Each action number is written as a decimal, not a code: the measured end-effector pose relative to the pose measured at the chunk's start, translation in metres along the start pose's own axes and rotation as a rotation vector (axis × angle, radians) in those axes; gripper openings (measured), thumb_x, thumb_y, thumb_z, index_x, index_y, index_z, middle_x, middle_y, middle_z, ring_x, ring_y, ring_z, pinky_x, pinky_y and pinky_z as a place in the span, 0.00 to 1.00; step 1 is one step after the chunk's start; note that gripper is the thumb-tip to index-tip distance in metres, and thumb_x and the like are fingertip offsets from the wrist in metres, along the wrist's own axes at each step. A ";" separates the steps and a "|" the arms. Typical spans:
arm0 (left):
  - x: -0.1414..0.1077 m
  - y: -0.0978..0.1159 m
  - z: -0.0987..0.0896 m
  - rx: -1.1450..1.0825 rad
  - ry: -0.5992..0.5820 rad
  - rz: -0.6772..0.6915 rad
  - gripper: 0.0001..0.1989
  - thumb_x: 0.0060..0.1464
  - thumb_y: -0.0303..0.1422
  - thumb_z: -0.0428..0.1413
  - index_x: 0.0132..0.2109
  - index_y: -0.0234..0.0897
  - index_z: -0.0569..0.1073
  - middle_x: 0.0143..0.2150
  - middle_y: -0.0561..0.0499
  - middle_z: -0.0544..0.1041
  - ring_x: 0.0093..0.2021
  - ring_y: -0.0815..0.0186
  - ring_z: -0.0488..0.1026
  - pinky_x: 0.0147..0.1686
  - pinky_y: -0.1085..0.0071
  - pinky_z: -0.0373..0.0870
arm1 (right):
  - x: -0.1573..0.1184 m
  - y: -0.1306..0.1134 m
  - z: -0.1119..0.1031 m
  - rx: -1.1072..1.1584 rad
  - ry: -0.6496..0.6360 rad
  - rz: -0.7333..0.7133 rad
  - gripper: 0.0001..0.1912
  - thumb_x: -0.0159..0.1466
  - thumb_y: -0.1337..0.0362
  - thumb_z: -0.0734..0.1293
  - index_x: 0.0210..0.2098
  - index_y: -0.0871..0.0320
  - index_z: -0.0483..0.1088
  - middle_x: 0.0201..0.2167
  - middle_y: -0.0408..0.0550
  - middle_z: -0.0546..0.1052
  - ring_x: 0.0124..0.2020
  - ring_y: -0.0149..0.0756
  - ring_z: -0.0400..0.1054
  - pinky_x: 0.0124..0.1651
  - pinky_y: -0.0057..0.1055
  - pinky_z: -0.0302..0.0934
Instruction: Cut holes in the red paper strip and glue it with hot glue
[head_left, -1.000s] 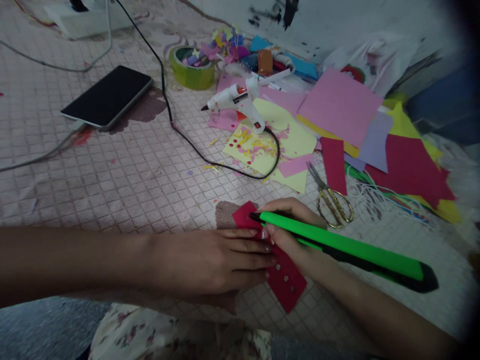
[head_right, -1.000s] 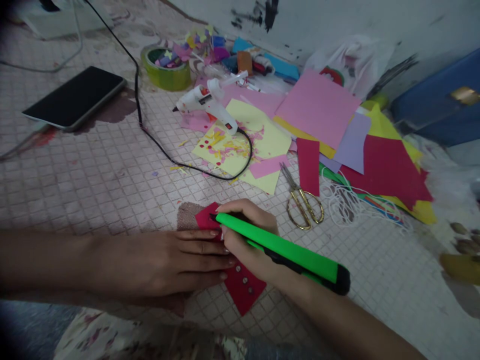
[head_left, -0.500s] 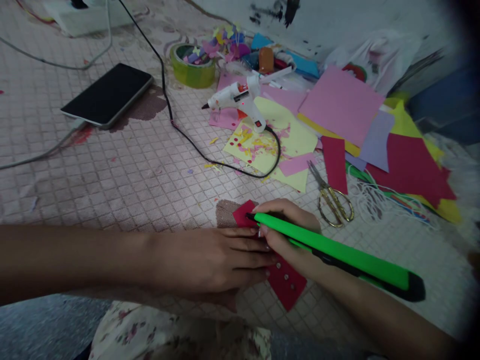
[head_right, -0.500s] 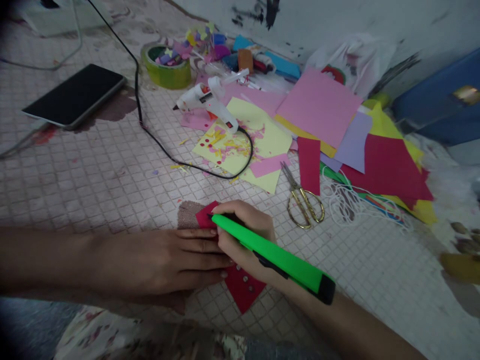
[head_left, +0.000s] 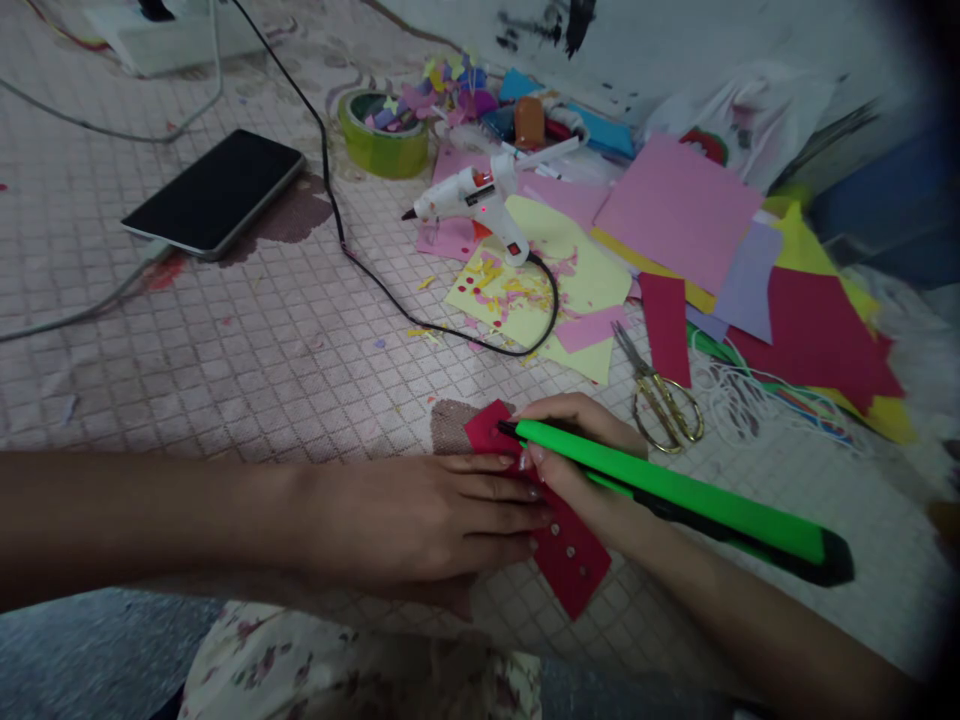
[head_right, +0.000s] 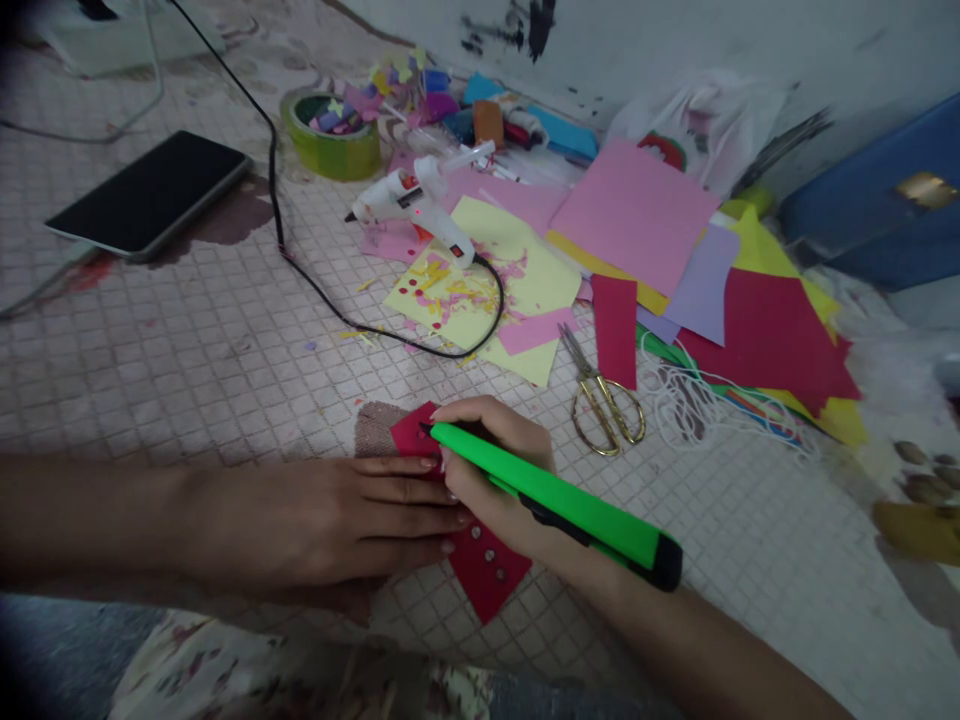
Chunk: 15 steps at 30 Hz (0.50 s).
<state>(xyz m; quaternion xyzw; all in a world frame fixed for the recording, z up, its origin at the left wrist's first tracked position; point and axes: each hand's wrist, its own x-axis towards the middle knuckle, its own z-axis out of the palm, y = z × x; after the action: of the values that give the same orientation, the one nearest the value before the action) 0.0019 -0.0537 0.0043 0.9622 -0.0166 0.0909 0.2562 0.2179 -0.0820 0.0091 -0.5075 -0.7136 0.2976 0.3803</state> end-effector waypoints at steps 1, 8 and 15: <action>0.000 0.000 0.000 0.001 0.008 0.003 0.23 0.67 0.36 0.54 0.64 0.28 0.70 0.69 0.40 0.66 0.72 0.58 0.59 0.75 0.62 0.44 | 0.000 0.000 0.000 -0.004 -0.003 -0.002 0.11 0.61 0.73 0.65 0.39 0.53 0.74 0.32 0.40 0.81 0.31 0.32 0.77 0.34 0.27 0.71; 0.000 0.000 -0.001 0.010 0.011 0.016 0.22 0.68 0.35 0.52 0.63 0.26 0.70 0.68 0.40 0.67 0.71 0.57 0.60 0.75 0.62 0.43 | 0.002 -0.001 0.000 -0.027 0.001 0.001 0.09 0.60 0.72 0.65 0.38 0.54 0.73 0.31 0.41 0.81 0.30 0.33 0.76 0.32 0.28 0.71; 0.000 0.000 0.000 0.008 0.043 0.016 0.21 0.68 0.35 0.52 0.63 0.28 0.71 0.68 0.40 0.67 0.72 0.58 0.59 0.75 0.61 0.45 | 0.003 -0.002 -0.002 -0.024 0.010 -0.005 0.08 0.60 0.71 0.65 0.37 0.53 0.73 0.32 0.42 0.82 0.32 0.34 0.77 0.34 0.29 0.72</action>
<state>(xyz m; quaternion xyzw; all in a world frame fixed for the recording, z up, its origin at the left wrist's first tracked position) 0.0015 -0.0530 0.0044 0.9609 -0.0183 0.1134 0.2520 0.2177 -0.0794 0.0122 -0.5119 -0.7164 0.2853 0.3786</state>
